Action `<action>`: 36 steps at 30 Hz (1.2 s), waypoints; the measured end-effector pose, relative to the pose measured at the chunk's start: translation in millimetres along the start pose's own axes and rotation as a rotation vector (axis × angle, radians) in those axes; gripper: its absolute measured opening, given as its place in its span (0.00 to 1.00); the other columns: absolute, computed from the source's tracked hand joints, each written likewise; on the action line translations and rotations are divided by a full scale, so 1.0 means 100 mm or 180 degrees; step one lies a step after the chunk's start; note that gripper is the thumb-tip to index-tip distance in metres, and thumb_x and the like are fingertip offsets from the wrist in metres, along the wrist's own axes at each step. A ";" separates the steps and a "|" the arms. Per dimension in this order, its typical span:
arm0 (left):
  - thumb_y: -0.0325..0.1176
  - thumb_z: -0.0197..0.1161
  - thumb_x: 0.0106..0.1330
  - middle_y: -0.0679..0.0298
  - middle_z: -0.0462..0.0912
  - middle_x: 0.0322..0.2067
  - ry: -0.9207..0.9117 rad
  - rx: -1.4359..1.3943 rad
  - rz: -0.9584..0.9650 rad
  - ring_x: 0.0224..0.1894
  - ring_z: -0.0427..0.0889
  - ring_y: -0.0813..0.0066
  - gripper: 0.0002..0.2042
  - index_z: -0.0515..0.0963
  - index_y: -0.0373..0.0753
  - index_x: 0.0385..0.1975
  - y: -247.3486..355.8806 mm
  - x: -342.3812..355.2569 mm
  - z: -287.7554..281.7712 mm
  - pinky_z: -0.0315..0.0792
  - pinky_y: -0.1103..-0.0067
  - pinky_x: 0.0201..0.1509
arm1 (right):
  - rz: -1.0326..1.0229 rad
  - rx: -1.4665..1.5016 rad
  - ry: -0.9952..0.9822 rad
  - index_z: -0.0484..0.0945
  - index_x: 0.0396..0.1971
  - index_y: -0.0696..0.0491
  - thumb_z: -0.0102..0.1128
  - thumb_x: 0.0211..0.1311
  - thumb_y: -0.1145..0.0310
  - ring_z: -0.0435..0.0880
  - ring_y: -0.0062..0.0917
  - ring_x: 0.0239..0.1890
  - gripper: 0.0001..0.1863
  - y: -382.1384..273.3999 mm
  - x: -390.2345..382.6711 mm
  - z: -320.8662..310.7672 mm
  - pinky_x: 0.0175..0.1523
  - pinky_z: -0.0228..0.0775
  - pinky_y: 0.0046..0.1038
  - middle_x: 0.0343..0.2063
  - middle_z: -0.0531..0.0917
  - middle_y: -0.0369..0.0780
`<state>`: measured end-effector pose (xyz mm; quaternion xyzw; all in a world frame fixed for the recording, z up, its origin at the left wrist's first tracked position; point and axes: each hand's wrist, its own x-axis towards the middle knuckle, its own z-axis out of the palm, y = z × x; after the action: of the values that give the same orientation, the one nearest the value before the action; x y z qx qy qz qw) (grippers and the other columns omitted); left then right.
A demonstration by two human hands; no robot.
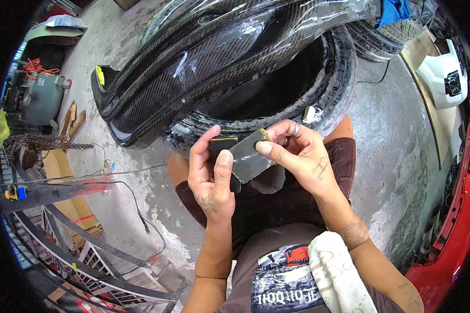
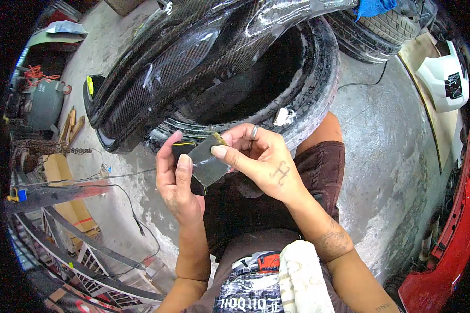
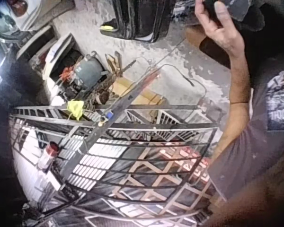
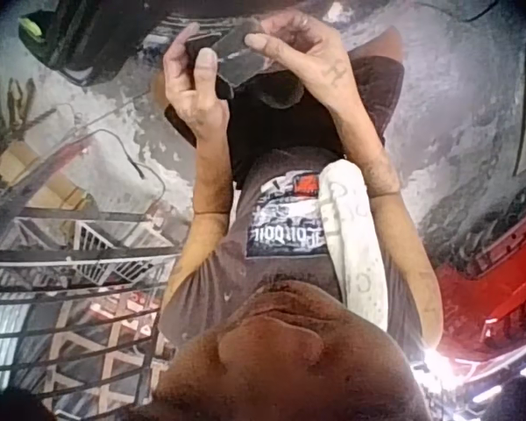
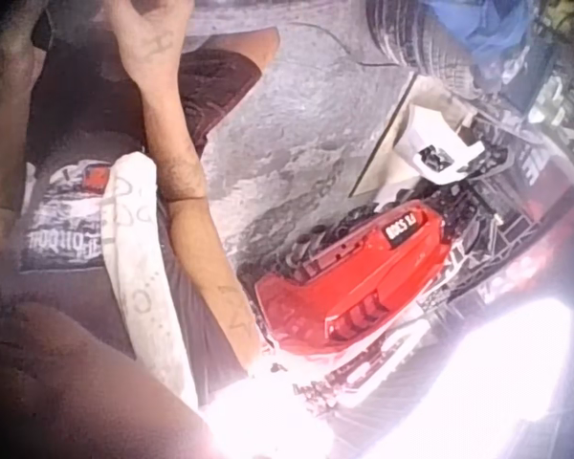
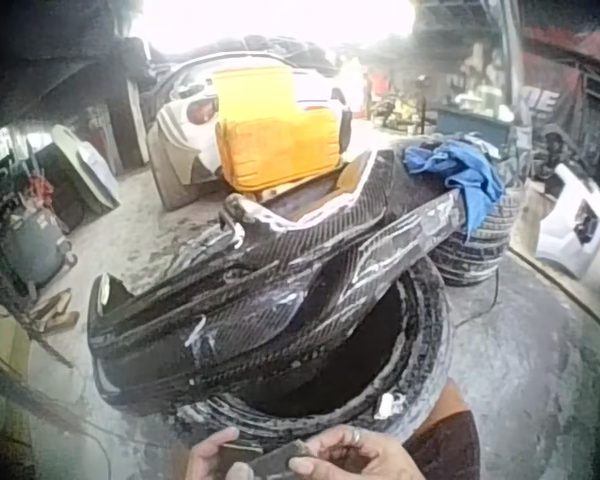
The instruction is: The recorder is sanding a carbon fiber automotive part using a sanding block.
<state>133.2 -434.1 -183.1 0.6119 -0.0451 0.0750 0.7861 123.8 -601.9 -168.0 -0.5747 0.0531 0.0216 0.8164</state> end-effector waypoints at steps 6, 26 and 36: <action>0.28 0.59 0.72 0.58 0.80 0.52 -0.0149 -0.0063 0.0039 0.51 0.78 0.75 0.20 0.72 0.28 0.62 -0.02 -0.02 0.04 0.70 0.77 0.61 | 0.0090 -0.0097 -0.0106 0.81 0.38 0.56 0.73 0.65 0.69 0.79 0.10 0.32 0.10 0.02 -0.01 0.05 0.37 0.71 0.17 0.30 0.83 0.29; 0.35 0.63 0.72 0.57 0.83 0.48 -0.0286 -0.1039 -0.0553 0.46 0.83 0.76 0.22 0.74 0.26 0.60 0.07 -0.04 -0.01 0.77 0.79 0.53 | 0.0444 0.0331 -0.0567 0.83 0.37 0.54 0.74 0.64 0.66 0.81 0.10 0.32 0.09 -0.01 0.04 0.05 0.38 0.72 0.17 0.32 0.85 0.29; 0.40 0.59 0.74 0.59 0.77 0.53 0.0186 -0.0602 0.0130 0.54 0.78 0.74 0.24 0.70 0.30 0.64 0.08 -0.07 0.11 0.73 0.75 0.59 | 0.0215 0.0735 -0.0220 0.80 0.43 0.53 0.70 0.68 0.65 0.80 0.12 0.38 0.11 0.08 -0.03 0.12 0.43 0.74 0.20 0.37 0.83 0.29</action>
<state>125.0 -443.1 -173.5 0.5315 -0.0415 0.1042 0.8396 120.6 -587.6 -171.4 -0.4737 0.0464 0.0626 0.8772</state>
